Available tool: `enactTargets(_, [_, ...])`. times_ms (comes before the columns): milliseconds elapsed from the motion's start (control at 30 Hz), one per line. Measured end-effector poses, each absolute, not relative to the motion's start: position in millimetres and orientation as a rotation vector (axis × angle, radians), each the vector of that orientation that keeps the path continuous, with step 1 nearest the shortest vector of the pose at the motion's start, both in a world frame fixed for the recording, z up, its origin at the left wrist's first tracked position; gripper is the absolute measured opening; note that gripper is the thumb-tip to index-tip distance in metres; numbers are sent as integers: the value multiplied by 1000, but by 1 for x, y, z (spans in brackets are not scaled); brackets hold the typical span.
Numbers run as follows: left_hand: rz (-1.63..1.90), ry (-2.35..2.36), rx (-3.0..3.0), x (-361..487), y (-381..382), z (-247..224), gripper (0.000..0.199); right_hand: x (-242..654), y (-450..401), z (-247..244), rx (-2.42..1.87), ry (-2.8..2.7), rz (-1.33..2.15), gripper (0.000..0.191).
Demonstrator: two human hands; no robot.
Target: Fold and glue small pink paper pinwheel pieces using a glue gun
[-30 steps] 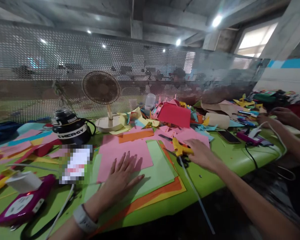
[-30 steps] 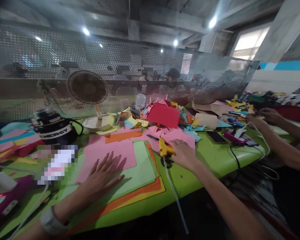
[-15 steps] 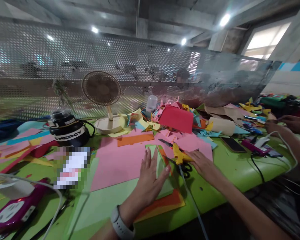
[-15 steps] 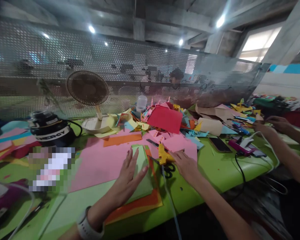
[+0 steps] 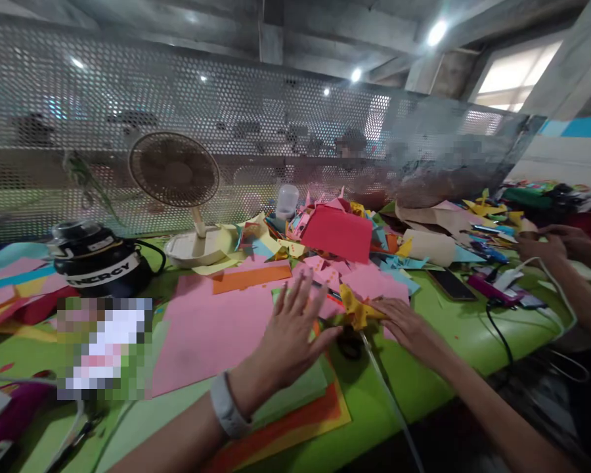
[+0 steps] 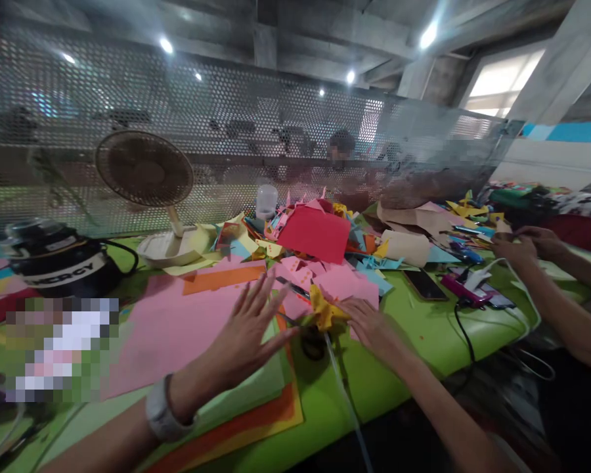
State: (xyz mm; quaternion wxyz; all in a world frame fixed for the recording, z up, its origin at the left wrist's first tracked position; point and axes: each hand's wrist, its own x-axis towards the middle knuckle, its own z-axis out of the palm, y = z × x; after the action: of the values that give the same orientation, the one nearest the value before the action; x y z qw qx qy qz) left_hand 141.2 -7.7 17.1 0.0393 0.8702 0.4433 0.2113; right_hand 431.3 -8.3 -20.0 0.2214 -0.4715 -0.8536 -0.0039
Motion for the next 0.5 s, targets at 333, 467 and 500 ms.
enactTargets(333, [316, 1520, 2816, 1, -6, -37, 71, 434, -2, -25, -1316, -2316, 60, 39])
enactTargets(467, [217, 1467, 2785, -3, -13, -39, 71, 420, 0, -19, -1322, -2326, 48, 38])
enactTargets(500, [205, 1449, 2787, -2, -15, -41, 71, 417, 1, -18, -1311, -2334, 47, 38])
